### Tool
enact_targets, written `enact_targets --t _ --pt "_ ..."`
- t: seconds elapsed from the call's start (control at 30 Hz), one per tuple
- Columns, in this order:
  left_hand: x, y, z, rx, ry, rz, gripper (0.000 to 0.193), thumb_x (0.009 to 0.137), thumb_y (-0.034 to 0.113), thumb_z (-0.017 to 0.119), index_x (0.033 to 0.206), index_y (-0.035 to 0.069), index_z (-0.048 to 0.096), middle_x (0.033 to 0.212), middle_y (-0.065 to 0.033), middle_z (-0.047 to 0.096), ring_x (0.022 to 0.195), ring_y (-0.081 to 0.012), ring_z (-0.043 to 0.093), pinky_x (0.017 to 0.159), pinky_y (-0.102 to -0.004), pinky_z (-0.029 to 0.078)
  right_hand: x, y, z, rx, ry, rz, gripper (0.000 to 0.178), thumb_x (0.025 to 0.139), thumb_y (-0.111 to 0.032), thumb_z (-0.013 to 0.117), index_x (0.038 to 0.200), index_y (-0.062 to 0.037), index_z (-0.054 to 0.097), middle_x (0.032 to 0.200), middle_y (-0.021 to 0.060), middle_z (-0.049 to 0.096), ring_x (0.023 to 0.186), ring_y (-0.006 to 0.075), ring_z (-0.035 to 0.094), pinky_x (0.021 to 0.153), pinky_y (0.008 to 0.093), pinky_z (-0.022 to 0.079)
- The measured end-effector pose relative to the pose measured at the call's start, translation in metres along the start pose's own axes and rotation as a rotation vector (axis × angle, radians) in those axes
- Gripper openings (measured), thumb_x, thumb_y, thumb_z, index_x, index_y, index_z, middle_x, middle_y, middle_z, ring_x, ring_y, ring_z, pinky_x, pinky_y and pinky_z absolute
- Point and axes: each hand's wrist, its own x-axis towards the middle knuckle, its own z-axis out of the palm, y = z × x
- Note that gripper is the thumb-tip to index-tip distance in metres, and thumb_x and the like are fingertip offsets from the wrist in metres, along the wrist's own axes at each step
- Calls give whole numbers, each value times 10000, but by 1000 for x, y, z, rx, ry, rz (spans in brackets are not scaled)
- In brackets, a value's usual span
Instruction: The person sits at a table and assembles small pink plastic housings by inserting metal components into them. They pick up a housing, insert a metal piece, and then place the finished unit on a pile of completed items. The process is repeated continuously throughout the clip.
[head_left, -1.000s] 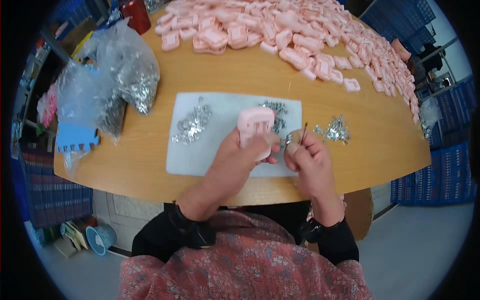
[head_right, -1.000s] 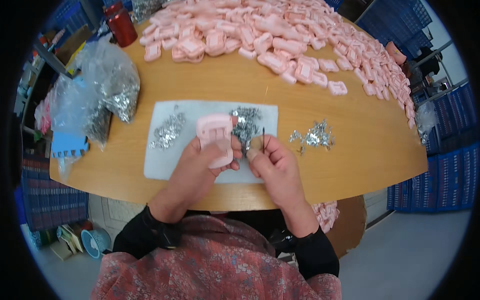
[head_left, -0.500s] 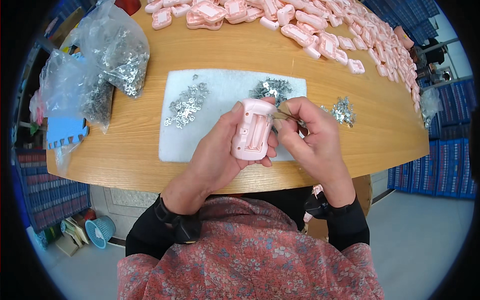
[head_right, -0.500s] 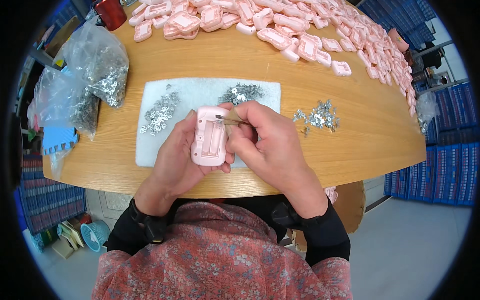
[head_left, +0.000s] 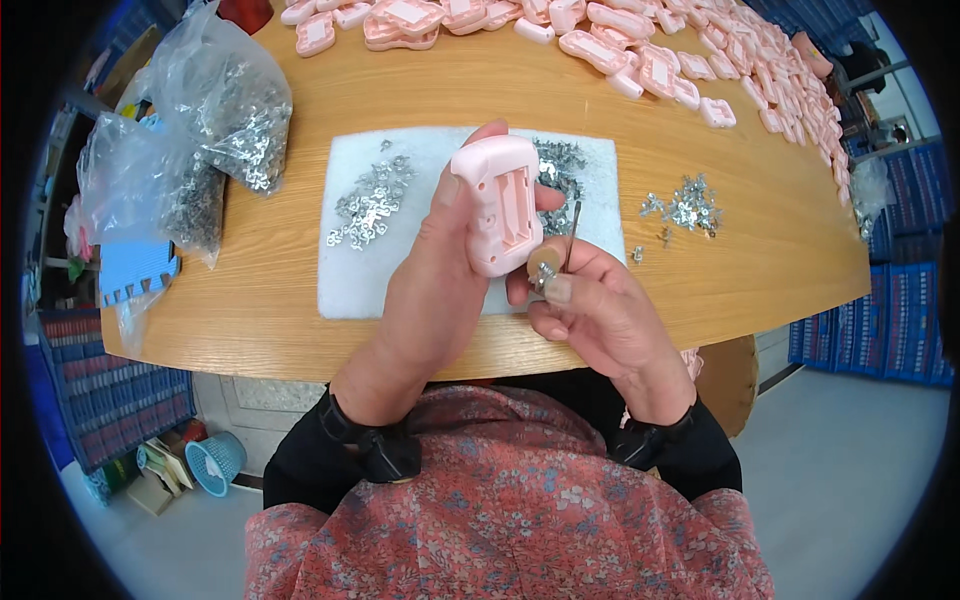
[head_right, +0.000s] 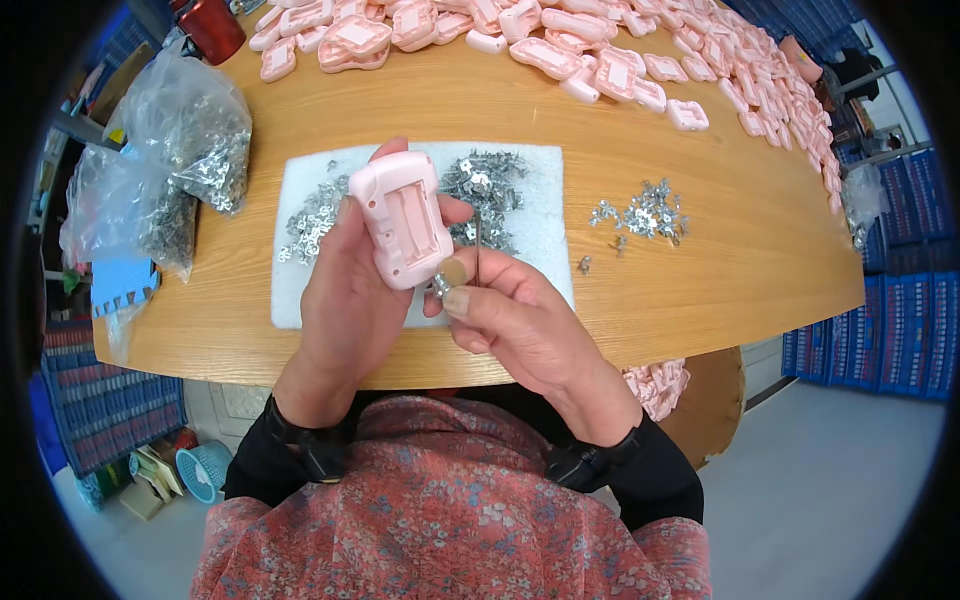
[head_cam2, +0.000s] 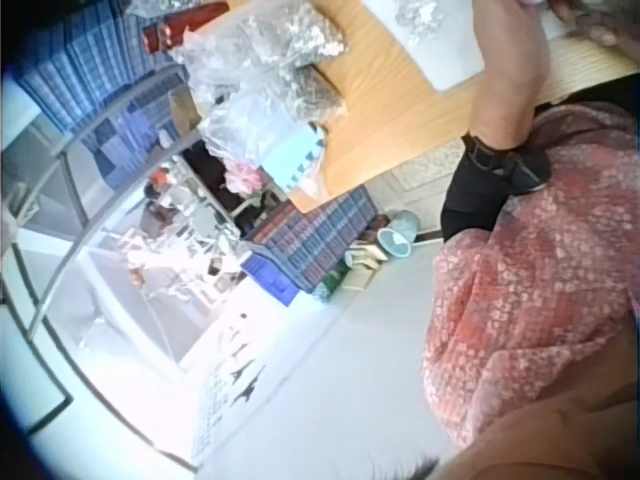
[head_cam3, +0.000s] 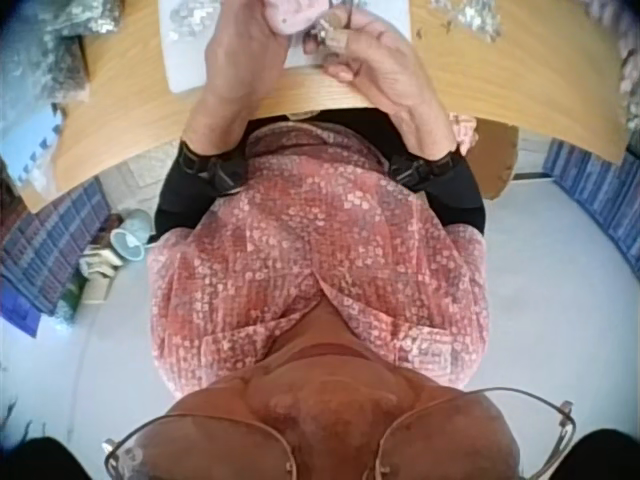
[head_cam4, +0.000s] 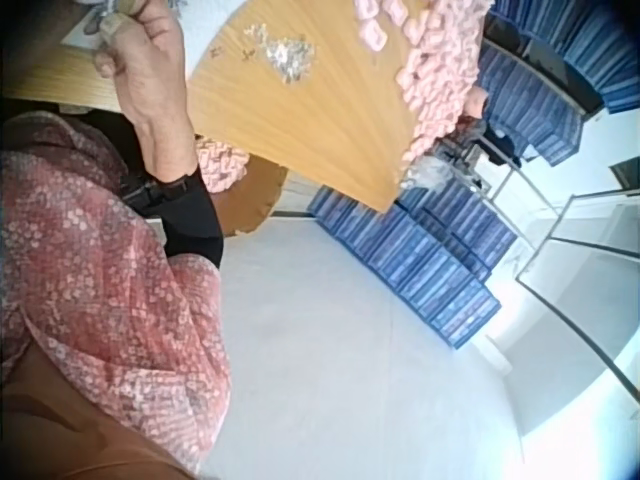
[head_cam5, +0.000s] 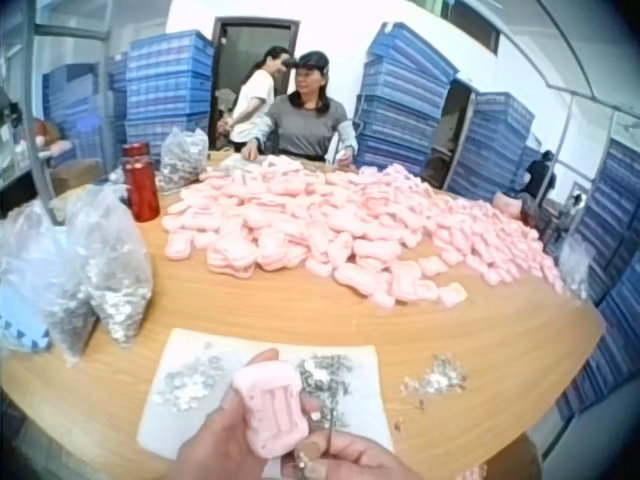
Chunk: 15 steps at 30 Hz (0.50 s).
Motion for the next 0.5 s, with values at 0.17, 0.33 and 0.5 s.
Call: enact_targets --t 0.17,0.33,0.5 --pt "-1 0 -5 -292 -33 -4 490 1056 439 294 1352 107 499 1257 -214 606 1139 -280 606 944 -415 507 -1 -1 -24 -312 -40 -210 60 895 -70 640 913 -47 587 964 16 591 749 60 465 648 209 386" --pt "7 23 -30 5 -140 -293 404 1026 367 454 1221 37 583 1246 -165 619 1135 -250 613 985 -359 489 -17 -40 -19 -965 -115 -293 137 782 -23 654 913 -13 616 1080 50 575 863 113 525 707 242 430" --pt "9 23 -26 432 -444 -457 459 1020 277 538 1399 21 497 1227 -53 614 1073 -116 588 922 -265 480 -22 -52 -14 -1207 -215 -247 175 736 5 650 909 -9 630 1124 71 583 844 104 526 684 248 432"
